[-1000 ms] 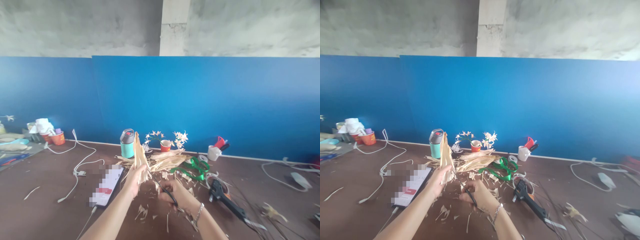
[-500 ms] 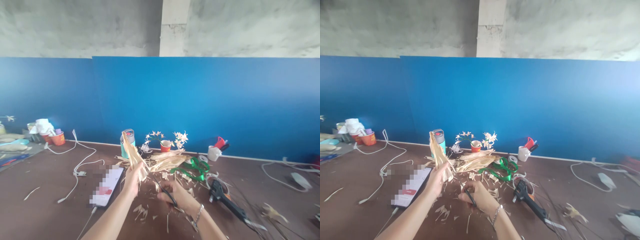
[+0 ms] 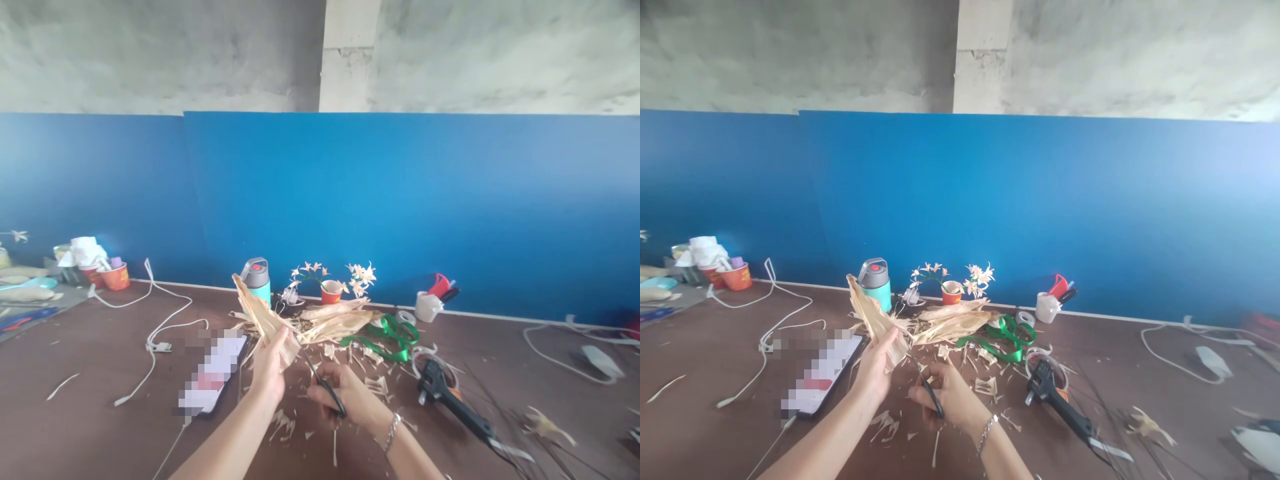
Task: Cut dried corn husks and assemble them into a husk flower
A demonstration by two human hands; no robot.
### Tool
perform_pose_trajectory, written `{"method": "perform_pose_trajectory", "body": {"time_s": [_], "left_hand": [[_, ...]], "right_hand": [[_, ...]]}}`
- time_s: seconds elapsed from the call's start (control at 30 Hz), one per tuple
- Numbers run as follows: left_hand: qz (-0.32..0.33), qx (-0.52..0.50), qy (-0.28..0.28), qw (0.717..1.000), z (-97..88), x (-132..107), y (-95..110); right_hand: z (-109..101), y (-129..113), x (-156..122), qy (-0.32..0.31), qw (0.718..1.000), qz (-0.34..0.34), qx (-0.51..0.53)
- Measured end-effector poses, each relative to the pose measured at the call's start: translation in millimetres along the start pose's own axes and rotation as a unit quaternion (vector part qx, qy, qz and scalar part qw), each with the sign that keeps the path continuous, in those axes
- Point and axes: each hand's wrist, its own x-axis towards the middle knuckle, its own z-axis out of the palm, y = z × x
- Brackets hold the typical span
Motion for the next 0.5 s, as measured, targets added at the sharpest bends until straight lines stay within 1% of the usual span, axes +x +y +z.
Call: {"method": "perform_pose_trajectory", "body": {"time_s": [0.07,0.2,0.4,0.5], "left_hand": [[-0.003,0.007,-0.001,1.0,1.2,-4,-1],[-0.008,0.011,0.023,1.0,4.2,-11,-2],[-0.008,0.0,0.049,0.999,7.5,-15,1],[-0.014,0.002,0.05,0.999,8.7,-17,2]], "right_hand": [[2,-1,0,0.006,1.0,-0.004,0.004],[4,-3,0,0.013,1.0,-0.003,0.019],[9,-1,1,0.02,0.999,0.006,0.03],[10,1,2,0.019,0.999,0.003,0.033]]}}
